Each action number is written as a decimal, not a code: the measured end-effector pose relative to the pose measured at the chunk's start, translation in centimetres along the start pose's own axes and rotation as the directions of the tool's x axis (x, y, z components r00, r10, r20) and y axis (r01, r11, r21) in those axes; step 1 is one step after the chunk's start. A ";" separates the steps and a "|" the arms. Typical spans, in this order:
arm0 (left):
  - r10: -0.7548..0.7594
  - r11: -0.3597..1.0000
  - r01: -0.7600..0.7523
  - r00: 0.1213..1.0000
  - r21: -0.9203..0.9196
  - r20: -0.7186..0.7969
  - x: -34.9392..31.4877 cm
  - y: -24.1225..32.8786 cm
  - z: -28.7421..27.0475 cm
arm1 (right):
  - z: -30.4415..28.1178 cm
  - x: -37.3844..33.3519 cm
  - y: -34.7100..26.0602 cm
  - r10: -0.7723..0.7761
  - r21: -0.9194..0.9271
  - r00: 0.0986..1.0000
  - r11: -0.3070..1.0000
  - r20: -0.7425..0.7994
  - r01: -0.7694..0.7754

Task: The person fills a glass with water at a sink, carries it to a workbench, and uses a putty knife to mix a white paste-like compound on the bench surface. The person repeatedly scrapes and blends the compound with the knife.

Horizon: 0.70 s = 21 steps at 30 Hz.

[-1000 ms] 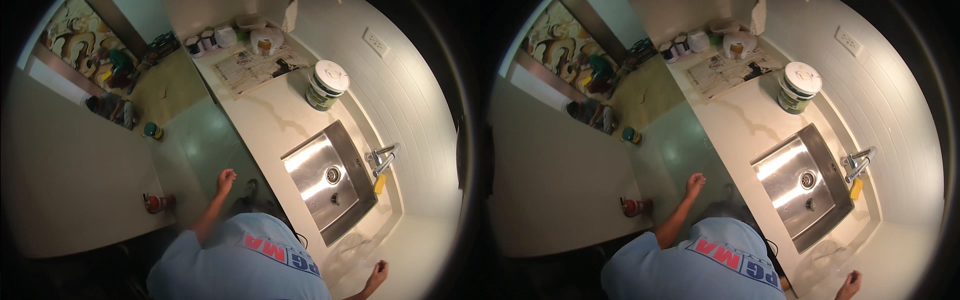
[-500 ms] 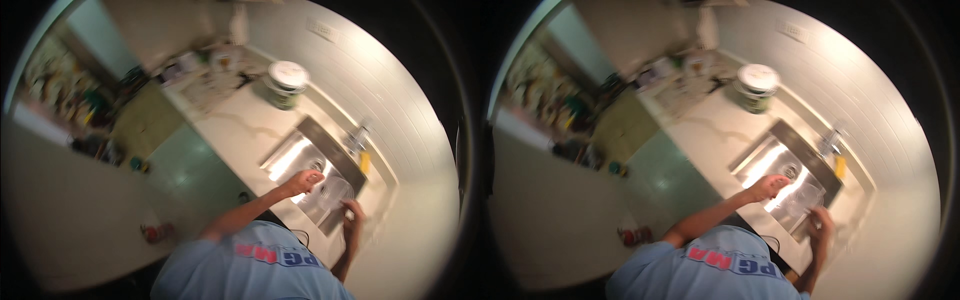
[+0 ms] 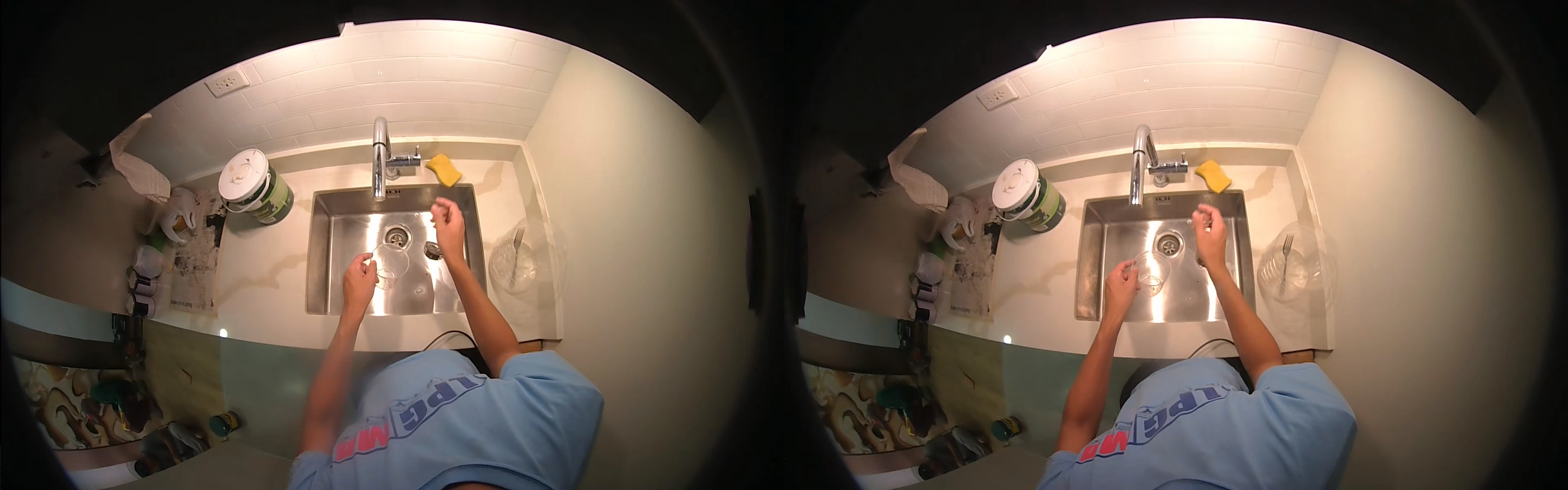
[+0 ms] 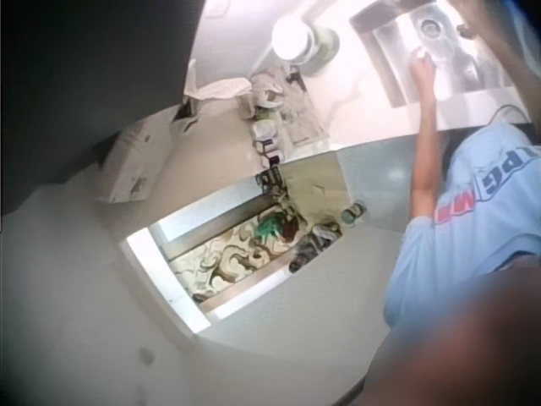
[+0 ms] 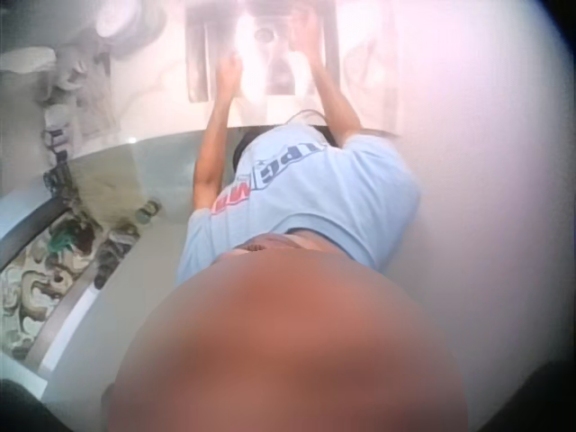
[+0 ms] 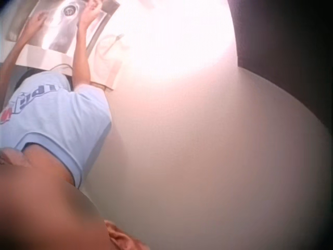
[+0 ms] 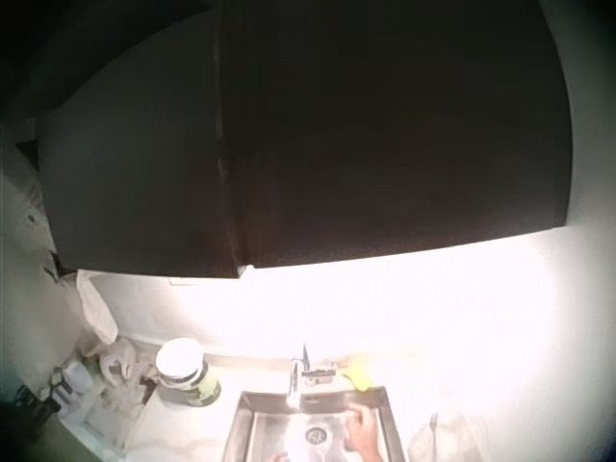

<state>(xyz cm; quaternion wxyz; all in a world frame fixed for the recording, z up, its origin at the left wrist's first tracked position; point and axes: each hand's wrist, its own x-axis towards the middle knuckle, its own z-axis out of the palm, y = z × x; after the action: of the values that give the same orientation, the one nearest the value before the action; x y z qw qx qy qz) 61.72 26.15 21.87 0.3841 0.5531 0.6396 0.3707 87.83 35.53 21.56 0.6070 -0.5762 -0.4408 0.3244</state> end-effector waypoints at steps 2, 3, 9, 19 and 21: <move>0.022 0.998 -0.022 1.000 -0.051 -0.003 2.6 -0.3 0.6 | 2.7 6.3 4.1 -0.007 0.148 0.998 0.989 -0.065 0.017; -0.002 0.996 0.000 1.000 -0.090 -0.021 3.8 -0.8 0.4 | 4.1 9.6 6.2 -0.018 0.046 0.996 0.999 -0.088 0.022; 0.009 0.994 -0.029 0.983 -0.110 -0.182 8.6 0.3 3.5 | 9.6 26.2 16.0 -0.396 -0.744 0.775 0.269 0.493 0.611; -0.015 0.999 0.000 0.954 -0.050 -0.299 9.1 4.1 3.3 | 9.4 29.7 18.2 0.078 -0.322 0.980 0.946 0.180 -0.016; 0.035 0.999 -0.028 0.940 0.024 -0.339 8.9 4.0 3.3 | 9.6 30.7 18.5 0.195 -0.330 0.964 0.936 0.181 -0.127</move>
<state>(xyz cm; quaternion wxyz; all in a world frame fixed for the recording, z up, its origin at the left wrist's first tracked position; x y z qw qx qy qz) 65.53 35.64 23.34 0.2570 0.4949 0.6908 0.4603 93.53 69.47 7.73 0.4283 -0.6623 -0.4997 0.3580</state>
